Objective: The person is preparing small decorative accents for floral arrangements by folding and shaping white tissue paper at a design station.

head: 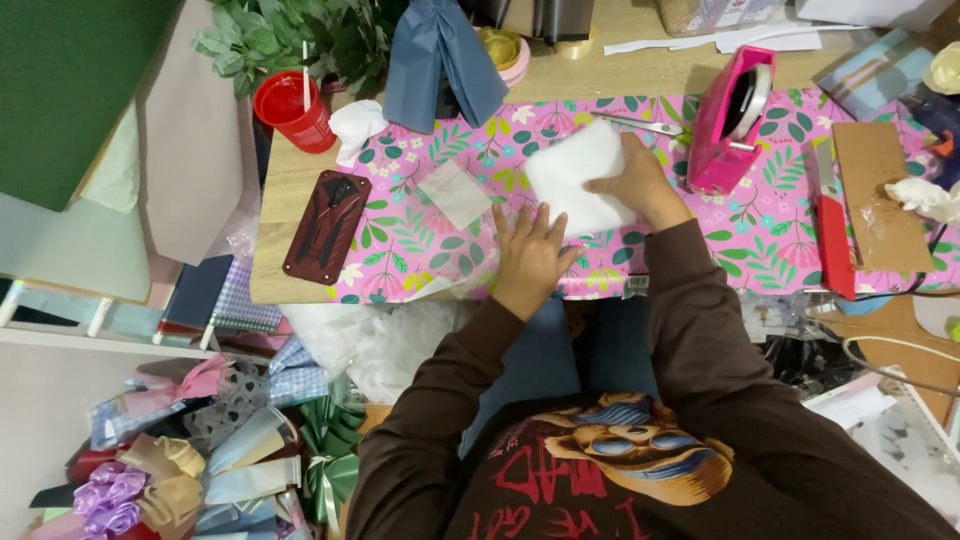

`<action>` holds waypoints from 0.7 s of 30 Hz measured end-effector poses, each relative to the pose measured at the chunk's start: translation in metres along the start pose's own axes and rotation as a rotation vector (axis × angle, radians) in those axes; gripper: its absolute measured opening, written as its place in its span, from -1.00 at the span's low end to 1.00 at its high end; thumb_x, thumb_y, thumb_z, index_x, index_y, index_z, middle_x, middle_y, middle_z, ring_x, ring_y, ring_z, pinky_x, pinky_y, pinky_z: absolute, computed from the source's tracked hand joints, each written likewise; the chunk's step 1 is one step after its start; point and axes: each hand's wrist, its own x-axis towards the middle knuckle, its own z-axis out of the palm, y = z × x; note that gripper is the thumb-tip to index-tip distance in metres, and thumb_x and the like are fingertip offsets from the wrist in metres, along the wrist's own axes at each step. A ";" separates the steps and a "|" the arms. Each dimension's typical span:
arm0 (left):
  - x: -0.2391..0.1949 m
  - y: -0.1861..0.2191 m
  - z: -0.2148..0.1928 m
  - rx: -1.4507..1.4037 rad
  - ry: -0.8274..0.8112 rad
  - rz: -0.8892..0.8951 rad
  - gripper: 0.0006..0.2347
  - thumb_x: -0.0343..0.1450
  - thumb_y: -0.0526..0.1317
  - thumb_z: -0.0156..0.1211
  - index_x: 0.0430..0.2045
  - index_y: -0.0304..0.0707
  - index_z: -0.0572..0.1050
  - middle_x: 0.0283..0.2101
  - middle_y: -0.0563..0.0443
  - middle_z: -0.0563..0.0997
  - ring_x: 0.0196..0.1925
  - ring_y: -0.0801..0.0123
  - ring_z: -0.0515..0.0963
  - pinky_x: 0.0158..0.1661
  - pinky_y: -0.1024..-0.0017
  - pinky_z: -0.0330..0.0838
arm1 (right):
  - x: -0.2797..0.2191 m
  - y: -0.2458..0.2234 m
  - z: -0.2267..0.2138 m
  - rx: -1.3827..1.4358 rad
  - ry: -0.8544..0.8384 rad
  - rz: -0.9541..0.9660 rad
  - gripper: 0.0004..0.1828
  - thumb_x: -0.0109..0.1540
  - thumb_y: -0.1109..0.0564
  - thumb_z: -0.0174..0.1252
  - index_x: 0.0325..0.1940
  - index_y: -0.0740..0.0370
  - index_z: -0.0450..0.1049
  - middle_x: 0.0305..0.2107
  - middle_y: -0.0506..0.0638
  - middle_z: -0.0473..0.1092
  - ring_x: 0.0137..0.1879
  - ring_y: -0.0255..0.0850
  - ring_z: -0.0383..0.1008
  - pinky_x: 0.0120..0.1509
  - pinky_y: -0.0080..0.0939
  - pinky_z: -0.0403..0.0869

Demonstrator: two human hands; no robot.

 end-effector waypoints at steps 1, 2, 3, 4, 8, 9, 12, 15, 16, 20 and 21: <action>0.001 0.000 -0.001 -0.003 0.001 -0.002 -0.54 0.38 0.17 0.14 -0.03 -0.16 0.62 0.02 -0.32 0.64 0.17 -0.20 0.55 0.37 -0.45 -0.31 | -0.002 0.000 -0.003 0.082 -0.006 0.007 -0.12 0.02 0.05 0.53 0.34 0.32 0.32 -0.01 0.41 0.44 0.19 0.36 0.43 0.16 0.30 0.44; 0.001 0.000 -0.001 -0.005 0.002 -0.005 -0.54 0.38 0.18 0.14 -0.04 -0.14 0.62 0.02 -0.30 0.65 0.17 -0.20 0.56 0.36 -0.46 -0.30 | -0.003 0.000 -0.007 0.164 -0.011 0.014 -0.16 0.03 0.08 0.51 0.32 0.34 0.33 -0.03 0.40 0.44 0.18 0.35 0.44 0.13 0.27 0.44; 0.000 -0.001 0.000 -0.004 0.003 -0.005 -0.54 0.38 0.18 0.14 -0.04 -0.14 0.62 0.02 -0.30 0.65 0.17 -0.20 0.56 0.36 -0.46 -0.30 | -0.006 0.002 -0.005 0.164 -0.011 0.013 -0.16 0.03 0.08 0.51 0.32 0.34 0.33 -0.03 0.40 0.44 0.18 0.35 0.44 0.13 0.27 0.44; 0.000 -0.001 0.000 -0.001 0.009 -0.003 -0.54 0.39 0.19 0.12 -0.04 -0.12 0.63 0.02 -0.28 0.65 0.17 -0.19 0.56 0.36 -0.46 -0.31 | -0.007 0.004 -0.004 0.231 0.022 -0.058 -0.21 0.02 0.12 0.51 0.26 0.38 0.37 -0.10 0.40 0.45 0.11 0.32 0.47 0.05 0.25 0.45; 0.000 -0.002 0.003 0.010 0.012 -0.007 -0.55 0.39 0.21 0.10 -0.05 -0.07 0.63 0.01 -0.25 0.66 0.16 -0.17 0.56 0.36 -0.46 -0.35 | -0.019 0.003 -0.002 0.444 0.032 -0.192 -0.34 0.04 0.28 0.43 0.19 0.46 0.39 -0.21 0.27 0.45 -0.01 0.08 0.48 -0.03 0.10 0.49; 0.000 -0.002 0.004 0.010 0.011 -0.006 -0.55 0.39 0.21 0.10 -0.05 -0.07 0.63 0.01 -0.25 0.66 0.16 -0.17 0.56 0.36 -0.46 -0.35 | -0.016 0.010 0.000 0.444 0.033 -0.191 -0.34 0.04 0.28 0.43 0.19 0.46 0.39 -0.21 0.27 0.45 -0.01 0.08 0.48 -0.03 0.10 0.49; 0.001 -0.003 0.004 0.007 0.033 -0.010 -0.59 0.38 0.18 0.15 -0.08 -0.02 0.65 0.02 -0.22 0.66 0.16 -0.18 0.56 0.37 -0.45 -0.37 | -0.011 0.024 0.006 0.611 0.041 -0.228 -0.38 0.06 0.37 0.38 0.20 0.32 0.40 -0.18 0.05 0.37 -0.04 -0.11 0.47 -0.07 -0.02 0.52; 0.011 -0.003 -0.003 -0.041 0.028 -0.046 -0.61 0.37 0.15 0.17 -0.04 0.03 0.63 0.03 -0.17 0.66 0.23 -0.17 0.52 0.36 -0.44 -0.52 | -0.020 0.019 0.000 0.607 0.093 -0.315 -0.47 0.10 0.40 0.37 0.14 0.29 0.45 -0.21 0.03 0.40 -0.03 -0.16 0.45 -0.06 -0.10 0.50; 0.016 -0.002 -0.005 -0.170 0.152 -0.102 -0.49 0.32 0.02 0.33 0.16 -0.09 0.44 0.22 -0.26 0.46 0.34 -0.25 0.35 0.36 -0.44 -0.35 | -0.030 0.014 -0.005 0.654 0.122 -0.322 -0.49 0.13 0.38 0.38 0.14 0.26 0.46 -0.20 0.00 0.41 -0.04 -0.21 0.44 -0.04 -0.14 0.49; 0.049 0.017 -0.042 -0.914 0.287 -0.319 0.02 0.23 -0.46 0.45 0.51 -0.17 -0.22 0.51 -0.47 -0.09 0.52 -0.39 -0.06 0.40 -0.35 -0.27 | -0.058 0.015 -0.024 0.761 0.225 -0.312 -0.58 0.16 0.33 0.45 0.04 0.17 0.50 -0.23 -0.11 0.48 -0.07 -0.39 0.44 -0.03 -0.32 0.48; 0.051 0.018 -0.039 -0.917 0.281 -0.316 0.02 0.23 -0.46 0.45 0.51 -0.17 -0.22 0.51 -0.47 -0.09 0.52 -0.39 -0.06 0.40 -0.35 -0.27 | -0.067 0.013 -0.026 0.762 0.231 -0.309 -0.58 0.16 0.33 0.45 0.04 0.17 0.50 -0.23 -0.11 0.48 -0.07 -0.39 0.44 -0.03 -0.32 0.48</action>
